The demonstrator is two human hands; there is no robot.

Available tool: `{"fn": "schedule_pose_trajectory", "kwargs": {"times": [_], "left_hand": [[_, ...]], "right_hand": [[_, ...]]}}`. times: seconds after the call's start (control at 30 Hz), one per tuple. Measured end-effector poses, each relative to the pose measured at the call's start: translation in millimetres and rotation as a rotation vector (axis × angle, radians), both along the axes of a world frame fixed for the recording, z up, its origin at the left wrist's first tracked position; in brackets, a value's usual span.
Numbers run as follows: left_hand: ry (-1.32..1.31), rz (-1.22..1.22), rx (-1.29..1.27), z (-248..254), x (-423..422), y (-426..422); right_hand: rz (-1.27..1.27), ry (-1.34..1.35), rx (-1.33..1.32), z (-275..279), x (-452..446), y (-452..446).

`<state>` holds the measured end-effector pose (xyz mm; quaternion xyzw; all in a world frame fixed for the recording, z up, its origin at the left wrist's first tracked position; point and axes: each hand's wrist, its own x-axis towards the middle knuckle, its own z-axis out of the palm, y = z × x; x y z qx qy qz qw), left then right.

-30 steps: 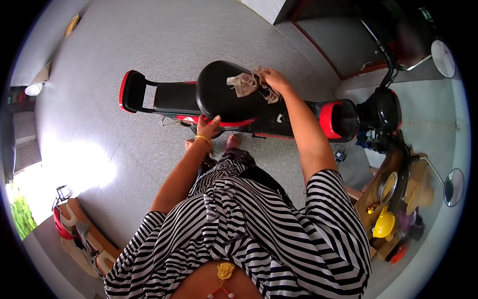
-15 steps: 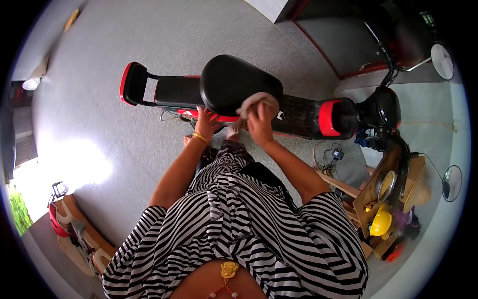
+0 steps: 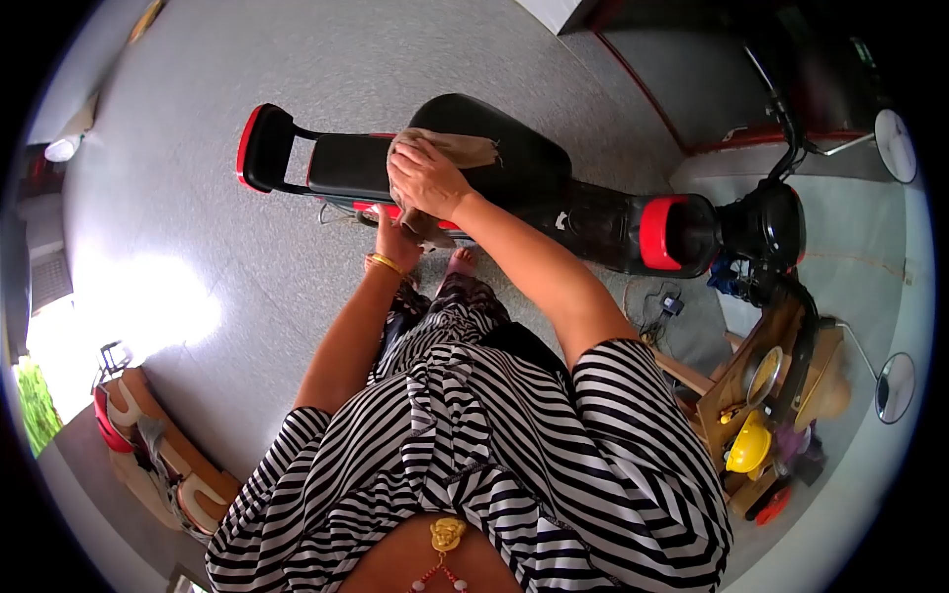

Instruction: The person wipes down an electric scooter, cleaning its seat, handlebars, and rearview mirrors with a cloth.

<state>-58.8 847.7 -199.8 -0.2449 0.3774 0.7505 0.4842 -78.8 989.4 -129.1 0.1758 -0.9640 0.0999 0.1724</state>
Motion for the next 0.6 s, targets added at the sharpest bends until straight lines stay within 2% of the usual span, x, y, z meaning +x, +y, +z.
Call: {"fn": "schedule_pose_trajectory", "kwargs": {"times": [0.03, 0.07, 0.17, 0.23, 0.3, 0.37, 0.43, 0.5, 0.57, 0.6], "left_hand": [[-0.016, -0.027, -0.093, 1, -1, 0], [0.045, -0.086, -0.007, 6, -2, -2], [0.122, -0.140, -0.005, -25, 4, -7], [0.151, -0.130, -0.228, 7, 9, -7], [0.427, -0.227, -0.351, -2, 13, -12], [0.488, -0.297, -0.369, 5, 14, -12], [0.580, -0.259, -0.202, 7, 19, -3], [0.638, -0.332, -0.199, 31, 17, 6], [0.645, -0.332, -0.187, 43, 11, 11], [0.532, -0.145, -0.045, 41, 9, 15]], "right_hand": [[0.017, 0.019, -0.069, 1, 2, 5], [-0.021, 0.016, -0.092, 1, 7, 10], [-0.111, 0.033, -0.119, 2, 27, 23], [-0.164, -0.013, -0.056, -1, 47, 33], [-0.225, -0.069, 0.003, 2, 70, 41], [-0.331, -0.162, 0.023, 6, 89, 44], [-0.377, -0.163, 0.009, 5, 98, 53], [-0.327, -0.159, -0.019, -1, 87, 61], [-0.398, -0.098, -0.009, -14, 65, 64], [-0.396, -0.056, -0.011, -18, 49, 63]]}}
